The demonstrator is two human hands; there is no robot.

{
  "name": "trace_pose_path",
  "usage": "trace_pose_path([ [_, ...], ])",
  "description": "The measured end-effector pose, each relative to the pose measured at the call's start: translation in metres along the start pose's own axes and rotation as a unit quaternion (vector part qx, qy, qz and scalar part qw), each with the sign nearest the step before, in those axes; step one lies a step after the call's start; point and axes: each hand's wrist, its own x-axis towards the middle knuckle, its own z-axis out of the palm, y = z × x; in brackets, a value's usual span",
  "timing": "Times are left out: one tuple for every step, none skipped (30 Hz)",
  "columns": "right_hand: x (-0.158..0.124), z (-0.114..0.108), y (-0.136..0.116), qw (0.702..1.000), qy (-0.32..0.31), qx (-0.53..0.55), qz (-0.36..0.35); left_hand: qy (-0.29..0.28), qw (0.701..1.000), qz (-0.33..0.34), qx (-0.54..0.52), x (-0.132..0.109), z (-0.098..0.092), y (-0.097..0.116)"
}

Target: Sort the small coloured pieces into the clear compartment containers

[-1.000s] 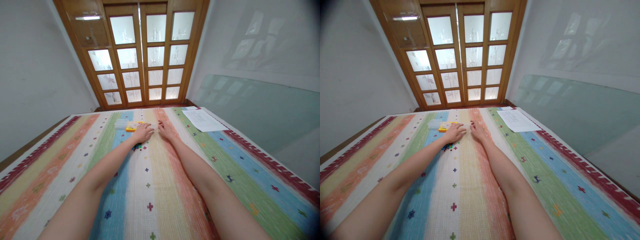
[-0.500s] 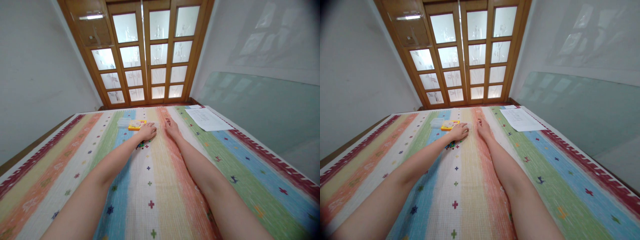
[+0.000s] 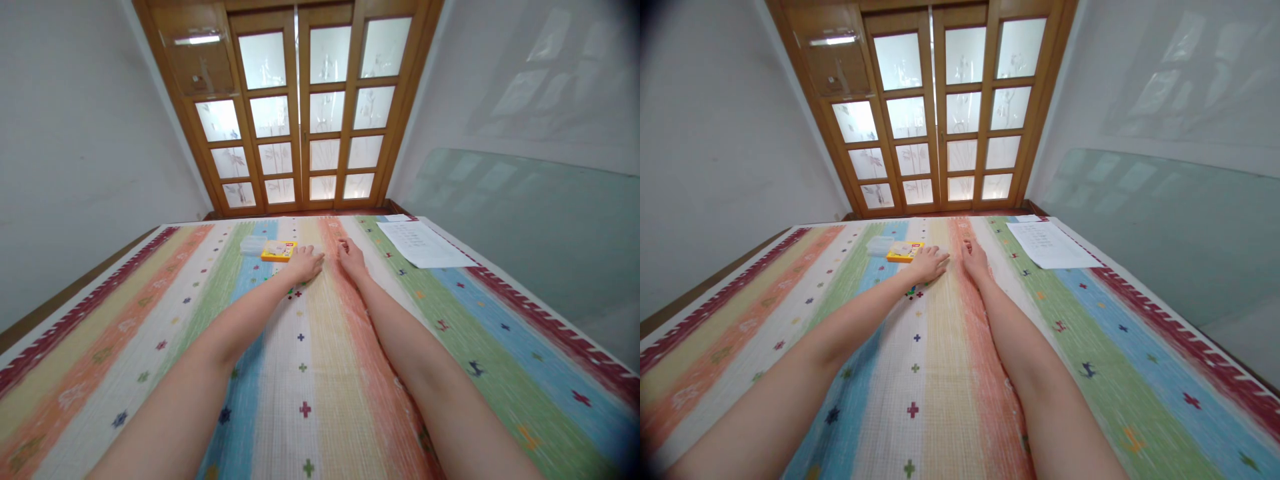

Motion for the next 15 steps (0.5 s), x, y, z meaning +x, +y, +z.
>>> trace_pose_path([
  [0.000,0.000,0.000,1.000,-0.003,-0.002,0.000,-0.001,1.000,-0.005,-0.001,-0.001,0.001,-0.002],
  [0.000,0.000,0.001,1.000,-0.007,-0.004,0.000,-0.002,1.000,-0.012,-0.001,-0.001,0.001,-0.005],
  [0.000,0.001,0.001,1.000,-0.011,-0.008,0.000,-0.003,1.000,-0.020,0.000,-0.002,0.002,-0.008],
  [0.000,0.001,0.002,1.000,-0.015,-0.013,0.000,-0.004,1.000,-0.028,0.000,-0.002,0.002,-0.011],
  [0.000,0.002,0.003,1.000,-0.019,-0.018,0.000,-0.005,0.999,-0.034,0.000,-0.003,0.002,-0.015],
  [0.000,0.002,0.003,0.999,-0.023,-0.023,0.000,-0.007,0.999,-0.041,0.000,-0.003,0.002,-0.018],
  [0.000,0.003,0.003,0.999,-0.027,-0.029,0.000,-0.011,0.999,-0.045,-0.002,-0.003,0.002,-0.022],
  [0.000,0.003,0.003,0.999,-0.029,-0.034,-0.001,-0.015,0.999,-0.050,-0.004,-0.004,0.002,-0.026],
  [0.000,0.003,0.002,0.999,-0.030,-0.040,-0.002,-0.020,0.998,-0.056,-0.006,-0.004,0.002,-0.030],
  [0.000,0.003,0.002,0.999,-0.031,-0.045,-0.003,-0.023,0.998,-0.063,-0.007,-0.005,0.001,-0.034],
  [-0.001,0.003,0.001,0.998,-0.032,-0.049,-0.004,-0.024,0.997,-0.070,-0.008,-0.006,0.001,-0.038],
  [-0.001,0.003,0.001,0.998,-0.034,-0.053,-0.004,-0.024,0.997,-0.077,-0.009,-0.006,0.001,-0.042],
  [-0.001,0.003,0.000,0.998,-0.037,-0.055,-0.004,-0.023,0.996,-0.083,-0.010,-0.008,0.001,-0.047],
  [-0.002,0.002,0.000,0.998,-0.040,-0.057,-0.004,-0.021,0.996,-0.091,-0.010,-0.009,0.002,-0.052],
  [-0.002,0.002,-0.001,0.997,-0.044,-0.058,-0.004,-0.020,0.995,-0.098,-0.010,-0.011,0.002,-0.057],
])
